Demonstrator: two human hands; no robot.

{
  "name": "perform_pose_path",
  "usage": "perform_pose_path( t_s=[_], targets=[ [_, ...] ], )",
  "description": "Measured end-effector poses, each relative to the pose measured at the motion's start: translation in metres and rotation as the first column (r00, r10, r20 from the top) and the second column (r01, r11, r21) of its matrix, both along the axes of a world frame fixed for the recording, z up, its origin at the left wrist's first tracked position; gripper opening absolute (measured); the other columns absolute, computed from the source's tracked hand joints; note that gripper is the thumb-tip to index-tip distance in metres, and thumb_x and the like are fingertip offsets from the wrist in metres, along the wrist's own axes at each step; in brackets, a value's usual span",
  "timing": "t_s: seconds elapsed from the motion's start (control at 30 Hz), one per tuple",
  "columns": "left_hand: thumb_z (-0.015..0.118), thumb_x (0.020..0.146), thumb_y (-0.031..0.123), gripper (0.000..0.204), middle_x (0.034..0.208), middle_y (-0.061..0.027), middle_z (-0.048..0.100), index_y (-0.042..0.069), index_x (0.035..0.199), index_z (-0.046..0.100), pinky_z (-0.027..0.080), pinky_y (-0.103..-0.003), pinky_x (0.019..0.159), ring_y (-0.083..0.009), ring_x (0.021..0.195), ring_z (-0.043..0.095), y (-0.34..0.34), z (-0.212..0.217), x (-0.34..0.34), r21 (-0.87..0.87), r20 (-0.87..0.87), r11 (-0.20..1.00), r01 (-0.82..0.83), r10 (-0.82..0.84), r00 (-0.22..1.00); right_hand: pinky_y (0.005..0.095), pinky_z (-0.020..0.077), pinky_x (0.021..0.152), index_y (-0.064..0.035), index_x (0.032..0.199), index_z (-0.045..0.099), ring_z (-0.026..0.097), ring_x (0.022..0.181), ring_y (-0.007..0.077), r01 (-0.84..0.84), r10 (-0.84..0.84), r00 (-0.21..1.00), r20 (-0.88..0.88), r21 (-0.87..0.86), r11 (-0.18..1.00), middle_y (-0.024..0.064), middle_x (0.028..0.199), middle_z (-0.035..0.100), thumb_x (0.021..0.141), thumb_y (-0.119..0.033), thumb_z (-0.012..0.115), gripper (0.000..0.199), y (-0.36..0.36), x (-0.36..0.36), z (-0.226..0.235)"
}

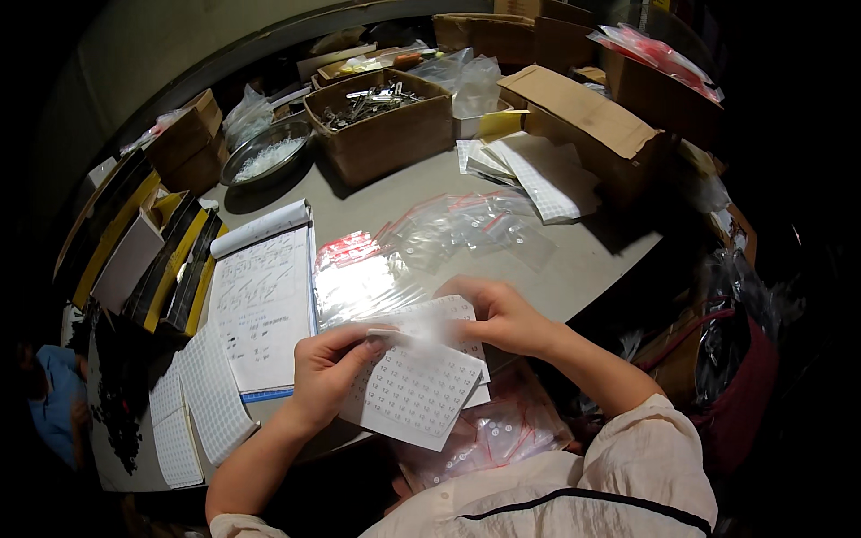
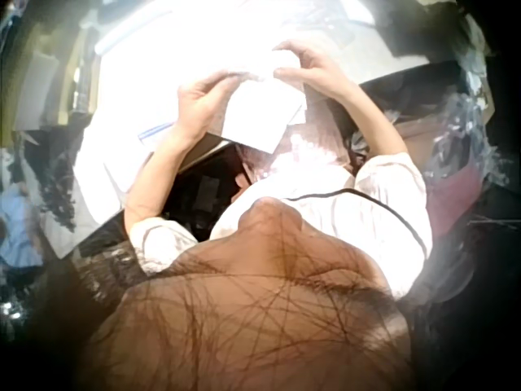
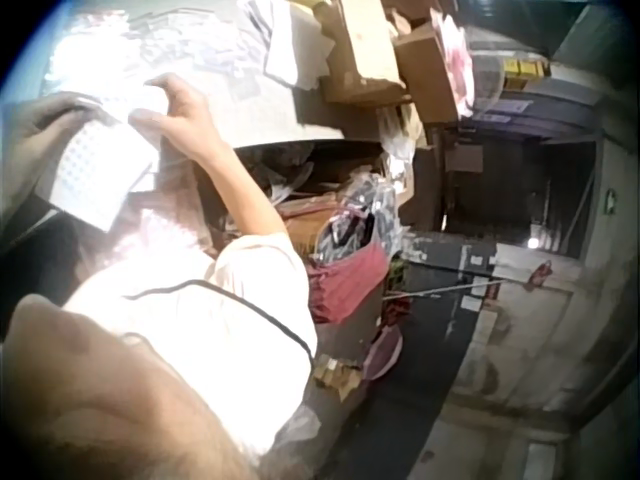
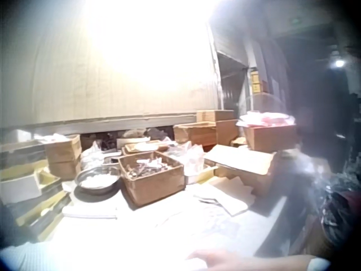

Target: The person sits at a cluttered table and repeatedly peels small circular stickers from a grid sheet. They place the stickers into small clear plastic bags, organizing them by type or size. The person handles the sticker sheets and bags by hand, occasionally adjusting the pile of filled bags on the table.

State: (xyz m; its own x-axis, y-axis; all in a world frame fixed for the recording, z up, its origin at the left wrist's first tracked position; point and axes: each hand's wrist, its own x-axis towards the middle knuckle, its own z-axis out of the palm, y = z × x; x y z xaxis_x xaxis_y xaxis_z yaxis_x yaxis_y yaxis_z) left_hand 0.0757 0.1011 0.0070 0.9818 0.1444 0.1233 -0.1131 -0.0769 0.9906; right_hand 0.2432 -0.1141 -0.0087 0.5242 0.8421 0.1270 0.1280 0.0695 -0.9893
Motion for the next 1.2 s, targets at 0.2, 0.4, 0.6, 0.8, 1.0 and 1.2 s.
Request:
perform_pose_path(
  t_s=[0.2, 0.4, 0.6, 0.8, 1.0, 1.2],
  targets=[
    [0.067, 0.095, 0.004, 0.021, 0.102, -0.0069, 0.072, 0.001, 0.114, 0.076, 0.055, -0.027, 0.083, -0.0134, 0.092, 0.068, 0.002, -0.007, 0.003, 0.129, 0.059, 0.990, 0.057, -0.065, 0.996, 0.0216, 0.0494, 0.072, -0.0019, 0.096, 0.066, 0.063, 0.083, 0.0055, 0.022, -0.026, 0.992, -0.120, -0.036, 0.999, 0.0005, 0.088, 0.068, 0.095, -0.016, 0.076, 0.017, -0.003, -0.010, -0.002],
    [0.068, 0.093, 0.002, 0.021, 0.100, -0.0088, 0.075, 0.001, 0.112, 0.077, 0.055, -0.026, 0.080, -0.0131, 0.088, 0.069, 0.005, -0.007, 0.001, 0.022, -0.006, 1.000, -0.013, 0.013, 1.000, 0.0250, 0.0464, 0.068, -0.0023, 0.103, 0.069, 0.059, 0.080, 0.0077, -0.078, 0.079, 0.997, 0.004, -0.125, 0.989, 0.0009, 0.093, 0.066, 0.095, -0.012, 0.067, 0.013, 0.002, -0.012, -0.005],
    [0.067, 0.091, -0.002, 0.023, 0.096, -0.0096, 0.077, 0.000, 0.112, 0.077, 0.056, -0.026, 0.076, -0.0123, 0.085, 0.070, 0.000, -0.005, 0.001, 0.245, 0.033, 0.967, -0.071, 0.065, 0.997, 0.0391, 0.0511, 0.077, -0.0029, 0.111, 0.062, 0.063, 0.091, 0.0308, 0.083, -0.015, 0.722, 0.692, -0.064, 0.994, 0.0162, 0.103, 0.064, 0.079, -0.004, 0.069, 0.033, 0.009, -0.009, 0.015],
    [0.067, 0.091, -0.003, 0.025, 0.096, -0.0116, 0.077, 0.000, 0.113, 0.077, 0.056, -0.027, 0.076, -0.0122, 0.085, 0.070, 0.002, -0.006, -0.001, 0.387, 0.086, 0.918, -0.089, 0.060, 0.994, 0.0453, 0.0503, 0.077, -0.0047, 0.104, 0.058, 0.059, 0.091, 0.0379, 0.118, 0.005, 0.573, 0.820, -0.089, 0.989, 0.0162, 0.096, 0.058, 0.072, -0.003, 0.072, 0.034, 0.014, -0.015, 0.018],
    [0.067, 0.092, -0.001, 0.022, 0.098, -0.0101, 0.078, -0.001, 0.112, 0.076, 0.056, -0.027, 0.076, -0.0122, 0.086, 0.070, -0.001, -0.007, 0.003, 0.265, 0.074, 0.960, -0.093, 0.076, 0.994, 0.0391, 0.0531, 0.073, -0.0038, 0.100, 0.063, 0.064, 0.085, 0.0314, 0.183, -0.083, 0.388, 0.918, 0.011, 0.983, 0.0117, 0.094, 0.063, 0.082, -0.003, 0.075, 0.022, 0.014, -0.025, 0.013],
    [0.067, 0.094, 0.001, 0.020, 0.096, -0.0090, 0.077, -0.003, 0.112, 0.076, 0.056, -0.026, 0.076, -0.0110, 0.085, 0.069, -0.003, 0.001, 0.002, 0.146, -0.031, 0.987, -0.071, 0.076, 0.997, 0.0370, 0.0533, 0.073, -0.0041, 0.102, 0.063, 0.064, 0.084, 0.0291, 0.038, 0.013, 0.536, 0.844, -0.040, 0.998, 0.0115, 0.095, 0.064, 0.078, -0.005, 0.070, 0.025, -0.005, -0.003, 0.020]
  ],
)
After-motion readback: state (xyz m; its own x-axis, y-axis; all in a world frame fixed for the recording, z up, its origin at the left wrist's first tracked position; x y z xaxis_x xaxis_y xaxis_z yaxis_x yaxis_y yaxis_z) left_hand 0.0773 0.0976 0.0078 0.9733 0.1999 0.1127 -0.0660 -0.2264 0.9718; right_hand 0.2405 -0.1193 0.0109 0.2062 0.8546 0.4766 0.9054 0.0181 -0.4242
